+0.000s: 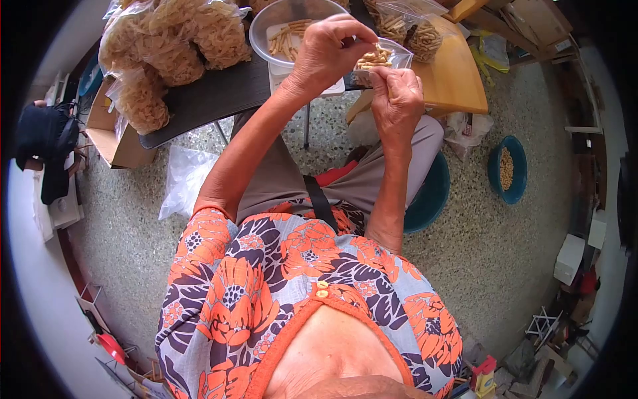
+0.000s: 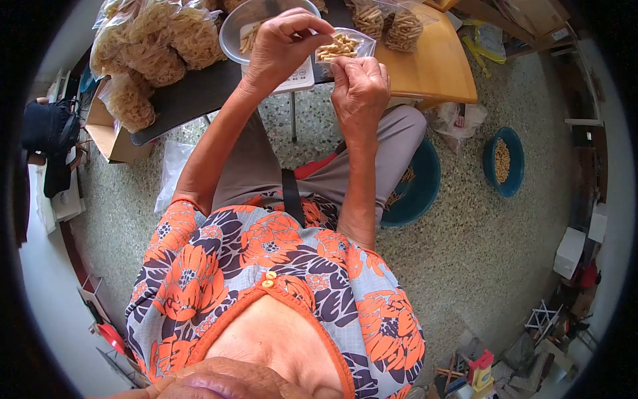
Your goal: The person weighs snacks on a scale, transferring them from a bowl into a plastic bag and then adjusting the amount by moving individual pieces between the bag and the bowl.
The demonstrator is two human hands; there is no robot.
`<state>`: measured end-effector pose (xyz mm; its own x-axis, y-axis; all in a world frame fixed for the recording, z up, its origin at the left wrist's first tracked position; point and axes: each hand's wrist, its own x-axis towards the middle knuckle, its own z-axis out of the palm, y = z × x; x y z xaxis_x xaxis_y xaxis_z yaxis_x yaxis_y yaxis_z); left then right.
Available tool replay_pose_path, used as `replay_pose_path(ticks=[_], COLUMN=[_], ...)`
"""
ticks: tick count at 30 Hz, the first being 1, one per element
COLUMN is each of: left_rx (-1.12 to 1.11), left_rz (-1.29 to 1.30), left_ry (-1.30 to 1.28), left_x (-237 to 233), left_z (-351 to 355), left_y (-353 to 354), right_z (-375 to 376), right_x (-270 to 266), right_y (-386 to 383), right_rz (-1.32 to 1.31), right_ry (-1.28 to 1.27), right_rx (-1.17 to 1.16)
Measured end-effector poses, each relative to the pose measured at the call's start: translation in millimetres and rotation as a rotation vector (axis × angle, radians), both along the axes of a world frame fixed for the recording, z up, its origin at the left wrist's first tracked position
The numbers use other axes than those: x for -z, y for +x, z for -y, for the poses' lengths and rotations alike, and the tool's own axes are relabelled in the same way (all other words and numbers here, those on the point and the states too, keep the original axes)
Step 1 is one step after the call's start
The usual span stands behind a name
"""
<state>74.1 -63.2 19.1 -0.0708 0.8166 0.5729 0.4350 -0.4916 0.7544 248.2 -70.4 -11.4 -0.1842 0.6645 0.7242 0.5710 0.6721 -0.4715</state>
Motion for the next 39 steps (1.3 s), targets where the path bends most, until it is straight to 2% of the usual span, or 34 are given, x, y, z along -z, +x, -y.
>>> replay_pose_path(ticks=[2,3,4,7,10,11,12,14,19,24,34,36,37,39], left_rx=[-0.025,-0.075,-0.149,-0.303,-0.263,-0.237,-0.238,-0.23,-0.235,-0.224,-0.303,-0.078,0.166,0.48], left_rz=[0.034,0.049,-0.082,-0.414,-0.574,-0.692,-0.692,-0.803,-0.822,-0.956,-0.896,-0.415,-0.002,0.484], left_ry=[0.187,0.134,0.109,0.085,-0.068,0.079,0.077,-0.311,-0.35,-0.453,-0.442,-0.351,-0.595,-0.797], left_x=[-4.0,-6.8,-25.9,-21.2,-6.4,6.8,4.8,2.4,4.2,2.1,20.1,19.2,-5.2,-14.7], left_z=[-5.7,-7.2,-3.4,-13.2,-18.5,-25.2,-22.8,-20.3,-29.4,-37.4,-51.6,-47.4,-34.1,-31.5], left_y=[-10.7,-17.9,-29.3,-65.2,-85.1,-92.7,-88.9,-76.1,-62.0,-55.6,-65.9,-79.9,-83.5,-91.1], right_z=[0.6,0.1,-0.6,0.3,0.7,0.5,0.5,0.1,1.6,0.7,1.9,1.0,0.4,-0.5], right_x=[1.0,1.8,2.1,0.9,-0.3,-0.1,0.0,0.1,-2.2,-1.6,-3.2,-2.0,-1.4,-0.3], right_y=[0.7,1.1,0.3,0.1,-0.2,-0.3,0.0,0.6,0.8,0.6,-0.3,-0.6,-0.2,-0.3], right_rz=[-0.007,-0.007,-0.009,-0.004,-0.003,-0.005,-0.007,-0.006,0.006,-0.001,0.003,-0.003,-0.006,-0.005], right_ry=[-0.006,-0.001,0.004,0.008,0.01,0.009,0.01,0.012,0.004,0.004,-0.002,-0.003,-0.005,0.002], right_rx=[-0.007,0.0,0.005,0.009,0.009,0.007,0.006,0.004,0.018,0.013,0.017,0.013,0.009,0.012])
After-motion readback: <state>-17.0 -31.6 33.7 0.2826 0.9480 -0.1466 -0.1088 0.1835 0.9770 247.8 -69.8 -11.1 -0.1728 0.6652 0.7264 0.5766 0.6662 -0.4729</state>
